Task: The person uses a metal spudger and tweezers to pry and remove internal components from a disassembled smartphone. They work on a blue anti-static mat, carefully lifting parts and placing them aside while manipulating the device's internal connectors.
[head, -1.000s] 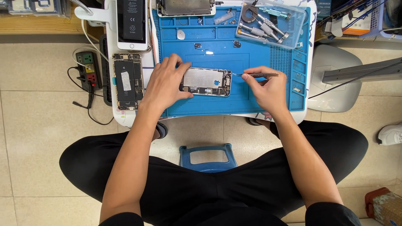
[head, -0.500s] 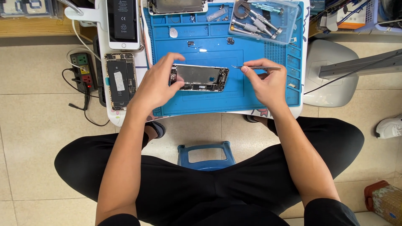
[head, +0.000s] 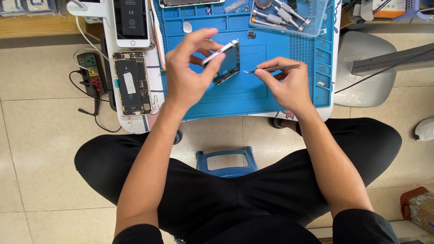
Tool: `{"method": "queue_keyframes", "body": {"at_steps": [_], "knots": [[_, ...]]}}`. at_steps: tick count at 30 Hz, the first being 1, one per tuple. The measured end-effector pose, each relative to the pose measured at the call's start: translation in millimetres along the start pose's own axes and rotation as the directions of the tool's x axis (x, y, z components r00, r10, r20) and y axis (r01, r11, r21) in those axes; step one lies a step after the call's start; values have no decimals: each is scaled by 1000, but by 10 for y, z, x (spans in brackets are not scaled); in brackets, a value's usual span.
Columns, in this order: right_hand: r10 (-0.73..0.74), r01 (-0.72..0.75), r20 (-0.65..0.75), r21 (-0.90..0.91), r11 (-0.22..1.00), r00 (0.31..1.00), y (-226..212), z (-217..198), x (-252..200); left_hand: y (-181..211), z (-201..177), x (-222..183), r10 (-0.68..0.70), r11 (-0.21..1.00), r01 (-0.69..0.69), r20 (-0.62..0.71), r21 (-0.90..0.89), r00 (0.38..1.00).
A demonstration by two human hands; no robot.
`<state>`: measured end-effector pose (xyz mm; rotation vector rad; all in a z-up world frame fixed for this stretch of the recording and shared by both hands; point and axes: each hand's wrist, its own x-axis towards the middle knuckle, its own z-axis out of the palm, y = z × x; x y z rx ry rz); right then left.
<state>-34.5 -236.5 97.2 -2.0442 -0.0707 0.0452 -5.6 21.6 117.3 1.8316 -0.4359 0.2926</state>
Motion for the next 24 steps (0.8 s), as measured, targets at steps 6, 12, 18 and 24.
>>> {"method": "queue_keyframes", "body": {"at_steps": [6,12,18,24], "knots": [[15,-3,122,-96,995,992,42,54,-12,-116,237,-46,102,983,-105,31,149,994],[-13,20,134,-55,998,991,210,204,-10,-338,317,-135,-6,988,-12,119,154,993],[-75,82,98,-68,994,992,285,259,49,-375,341,-138,0,982,-27,141,186,990],[-117,127,133,-66,990,984,258,255,94,-458,355,-127,17,976,-43,124,213,992]]}}
